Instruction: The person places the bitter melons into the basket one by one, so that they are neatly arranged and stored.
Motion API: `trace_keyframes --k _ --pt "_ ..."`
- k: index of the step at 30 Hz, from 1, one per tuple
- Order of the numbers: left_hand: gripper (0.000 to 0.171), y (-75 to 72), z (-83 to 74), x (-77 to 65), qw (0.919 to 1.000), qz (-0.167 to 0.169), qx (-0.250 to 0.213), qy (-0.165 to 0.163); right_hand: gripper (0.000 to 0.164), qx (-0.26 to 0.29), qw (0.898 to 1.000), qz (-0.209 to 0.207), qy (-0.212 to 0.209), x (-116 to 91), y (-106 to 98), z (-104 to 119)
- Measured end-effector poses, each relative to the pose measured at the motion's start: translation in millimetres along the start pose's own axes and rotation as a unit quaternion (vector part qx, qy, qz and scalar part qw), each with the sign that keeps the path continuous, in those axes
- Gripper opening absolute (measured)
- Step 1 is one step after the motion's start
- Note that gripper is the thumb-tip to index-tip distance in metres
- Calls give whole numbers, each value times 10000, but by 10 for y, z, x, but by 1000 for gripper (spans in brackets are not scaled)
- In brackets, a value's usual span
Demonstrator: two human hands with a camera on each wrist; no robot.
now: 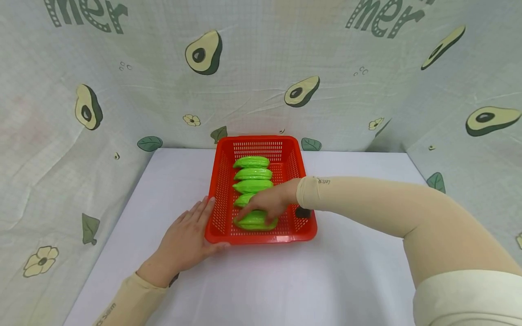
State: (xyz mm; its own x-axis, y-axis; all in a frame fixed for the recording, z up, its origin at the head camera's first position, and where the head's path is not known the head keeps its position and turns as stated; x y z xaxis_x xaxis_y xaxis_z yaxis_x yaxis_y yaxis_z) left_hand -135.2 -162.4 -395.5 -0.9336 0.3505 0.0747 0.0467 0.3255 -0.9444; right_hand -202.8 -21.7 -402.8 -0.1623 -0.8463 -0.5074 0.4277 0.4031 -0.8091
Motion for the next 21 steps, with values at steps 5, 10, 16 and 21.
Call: trace_keyframes --k 5,10,16,21 --pt "120 3 5 4 10000 -10 13 1 72 159 9998 -8 120 -4 -6 -17" --pt "119 -15 -6 -1 10000 -42 1 24 69 157 9997 -60 178 -2 -10 -20" --pt "118 -21 -9 1 10000 -66 -10 53 68 139 9996 -94 220 4 2 -19" --pt "118 -18 -1 2 10000 -75 -16 47 70 32 9999 -105 119 2 10 2"
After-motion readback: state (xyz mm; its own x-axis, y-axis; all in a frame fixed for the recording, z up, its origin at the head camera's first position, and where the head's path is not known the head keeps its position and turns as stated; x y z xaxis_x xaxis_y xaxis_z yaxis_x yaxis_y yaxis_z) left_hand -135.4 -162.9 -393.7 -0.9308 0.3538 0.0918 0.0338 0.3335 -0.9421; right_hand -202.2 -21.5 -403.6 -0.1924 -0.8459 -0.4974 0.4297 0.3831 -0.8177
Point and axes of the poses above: each hand's wrist, its own x-axis towards the middle knuckle, its own y-axis out of the palm, z = x × y, the point moved 9 cm from there along x, towards the middle knuckle, and after that the axes turned 9 degrees about -x, right-handed, at the moved point
